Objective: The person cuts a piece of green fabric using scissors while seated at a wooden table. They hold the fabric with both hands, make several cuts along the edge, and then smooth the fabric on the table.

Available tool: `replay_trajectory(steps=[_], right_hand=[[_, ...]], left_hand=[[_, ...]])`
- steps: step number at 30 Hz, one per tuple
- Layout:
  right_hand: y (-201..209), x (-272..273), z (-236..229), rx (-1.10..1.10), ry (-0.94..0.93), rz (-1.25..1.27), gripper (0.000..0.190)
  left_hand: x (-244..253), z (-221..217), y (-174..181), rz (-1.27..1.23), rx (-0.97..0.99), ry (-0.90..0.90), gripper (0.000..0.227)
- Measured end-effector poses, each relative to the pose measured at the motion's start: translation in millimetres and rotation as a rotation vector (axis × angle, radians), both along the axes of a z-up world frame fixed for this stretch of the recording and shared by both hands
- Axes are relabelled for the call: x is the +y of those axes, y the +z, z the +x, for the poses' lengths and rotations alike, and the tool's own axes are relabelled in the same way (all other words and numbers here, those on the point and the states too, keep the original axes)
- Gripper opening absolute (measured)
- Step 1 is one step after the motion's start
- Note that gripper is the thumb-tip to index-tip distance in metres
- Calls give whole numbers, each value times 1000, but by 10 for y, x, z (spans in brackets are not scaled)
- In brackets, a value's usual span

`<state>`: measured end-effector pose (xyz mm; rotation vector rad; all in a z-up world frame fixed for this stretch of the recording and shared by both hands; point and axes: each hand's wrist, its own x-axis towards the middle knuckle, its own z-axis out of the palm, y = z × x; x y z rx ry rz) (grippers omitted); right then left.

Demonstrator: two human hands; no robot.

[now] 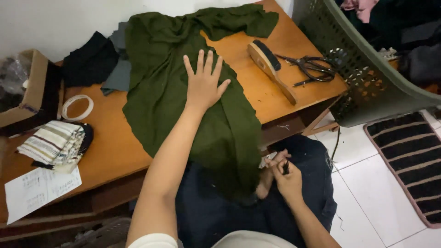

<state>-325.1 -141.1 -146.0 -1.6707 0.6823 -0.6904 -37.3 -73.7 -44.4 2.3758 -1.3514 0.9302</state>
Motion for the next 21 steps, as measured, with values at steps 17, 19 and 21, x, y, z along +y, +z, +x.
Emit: replay_trajectory(steps=[17,19,21], right_hand=[[-705,-178,807,63,297,300,39],[-786,-178,818,40,265,306,40],[-682,-171,634,21,215,322,40]], left_hand=[[968,-1865,-938,-1161,1589,205,99],[957,-1728,-1035,-1135,1548,298,95],[1119,-1562,-1423,-1161,1500,386,68]])
